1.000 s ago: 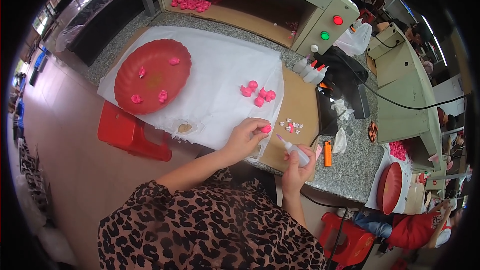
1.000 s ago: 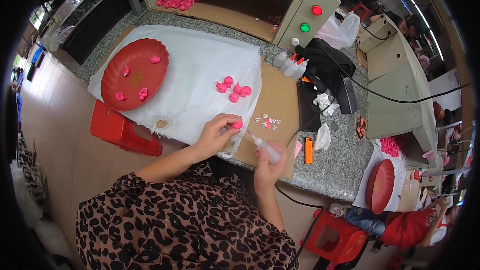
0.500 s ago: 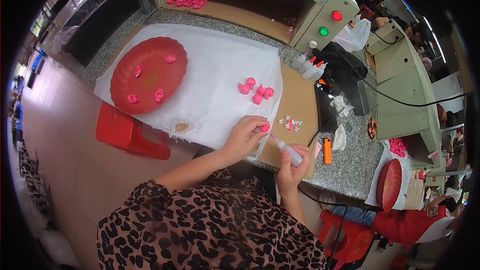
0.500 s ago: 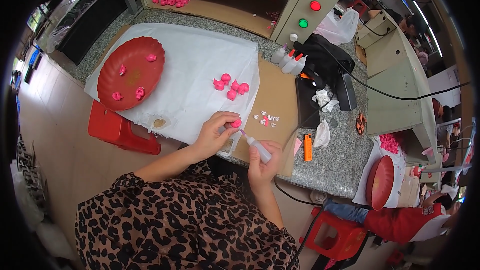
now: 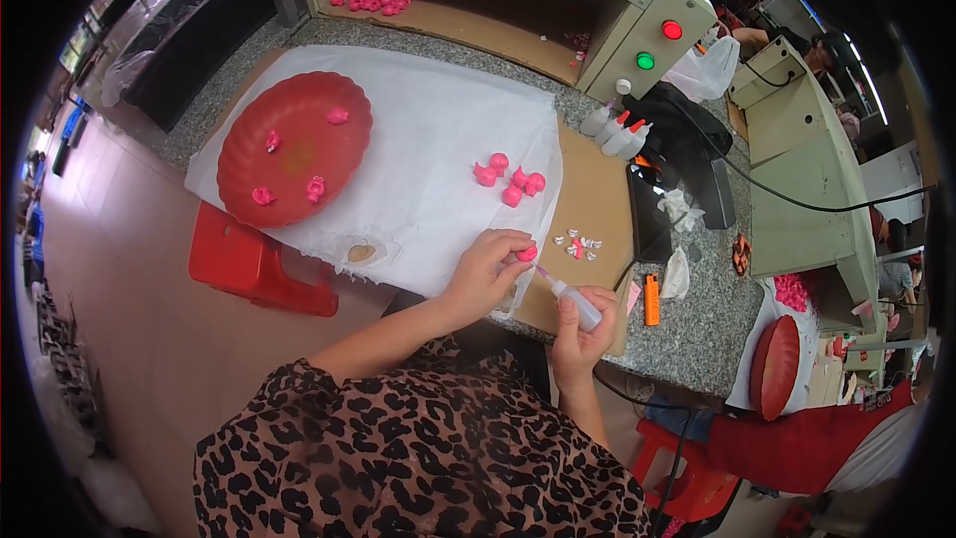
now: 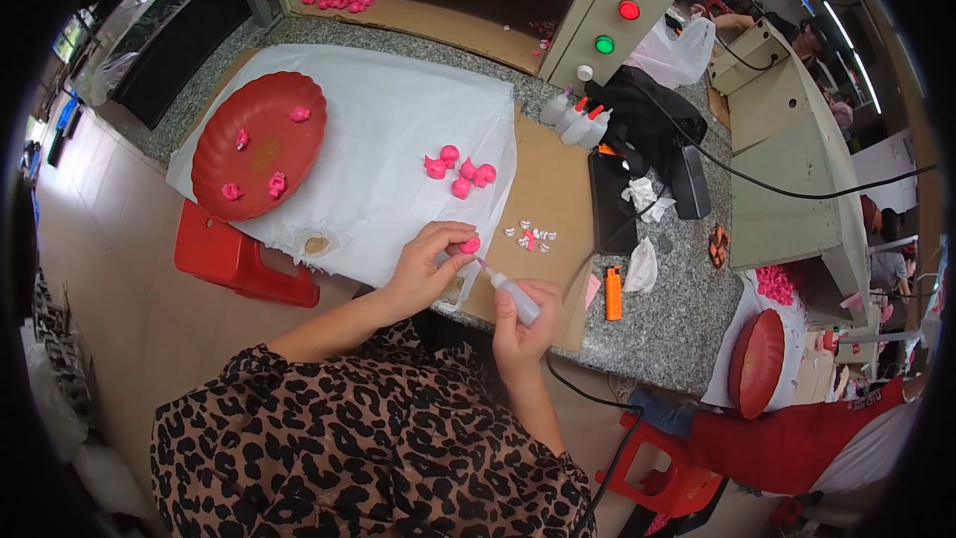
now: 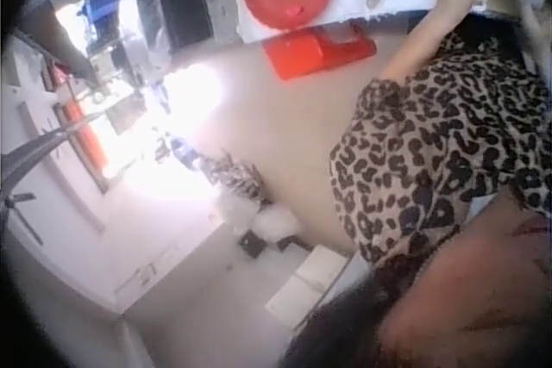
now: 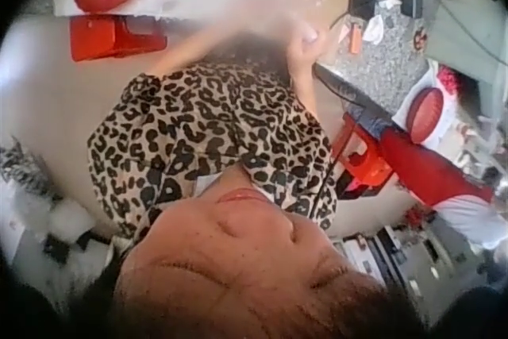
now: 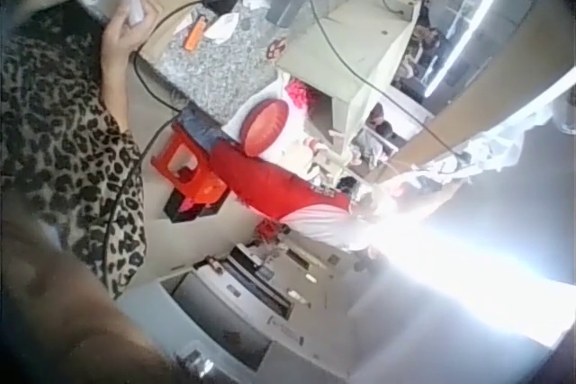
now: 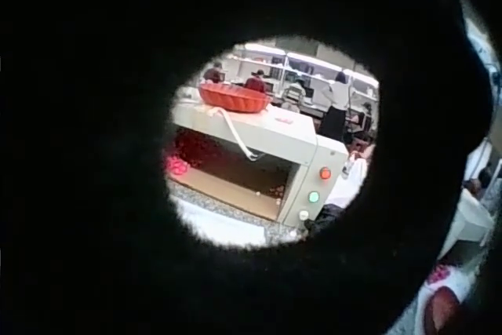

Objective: The person retrieves plastic pieces from a heating unit, applies glue to them using a squeeze bottle, and attaches small decorative parts to each piece by hand before setting them on the work surface.

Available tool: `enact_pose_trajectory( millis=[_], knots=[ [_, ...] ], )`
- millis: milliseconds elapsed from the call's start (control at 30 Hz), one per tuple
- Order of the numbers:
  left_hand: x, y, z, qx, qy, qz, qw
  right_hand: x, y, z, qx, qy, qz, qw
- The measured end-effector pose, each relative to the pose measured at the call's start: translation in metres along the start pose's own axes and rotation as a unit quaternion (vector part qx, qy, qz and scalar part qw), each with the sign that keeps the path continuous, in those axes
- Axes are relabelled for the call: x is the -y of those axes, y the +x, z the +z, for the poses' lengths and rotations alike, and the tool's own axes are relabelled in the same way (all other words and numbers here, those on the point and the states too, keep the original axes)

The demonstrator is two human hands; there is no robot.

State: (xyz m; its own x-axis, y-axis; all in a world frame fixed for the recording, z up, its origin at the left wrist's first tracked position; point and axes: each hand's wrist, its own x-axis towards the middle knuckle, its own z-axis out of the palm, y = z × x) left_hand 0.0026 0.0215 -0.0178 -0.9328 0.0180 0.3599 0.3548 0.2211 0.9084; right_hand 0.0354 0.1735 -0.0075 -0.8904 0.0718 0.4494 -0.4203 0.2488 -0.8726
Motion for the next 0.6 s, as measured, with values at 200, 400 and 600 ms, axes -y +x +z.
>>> enact_pose_trajectory(
  millis=[200,400,600],
  knots=[
    [0.0004,-0.0001,-0.0005,0.002,0.008,0.013,1.000,-0.0034,0.0026,-0.0003,-0.006,0.008,-0.011,1.000],
    [0.0011,0.0000,0.0001,-0.002,0.001,0.011,1.000,-0.0059,0.0031,-0.0013,-0.004,0.009,-0.007,1.000],
    [0.0031,-0.0002,0.0007,0.003,0.001,0.012,1.000,-0.0017,0.0048,-0.0001,-0.020,0.071,0.050,0.996]
  ],
)
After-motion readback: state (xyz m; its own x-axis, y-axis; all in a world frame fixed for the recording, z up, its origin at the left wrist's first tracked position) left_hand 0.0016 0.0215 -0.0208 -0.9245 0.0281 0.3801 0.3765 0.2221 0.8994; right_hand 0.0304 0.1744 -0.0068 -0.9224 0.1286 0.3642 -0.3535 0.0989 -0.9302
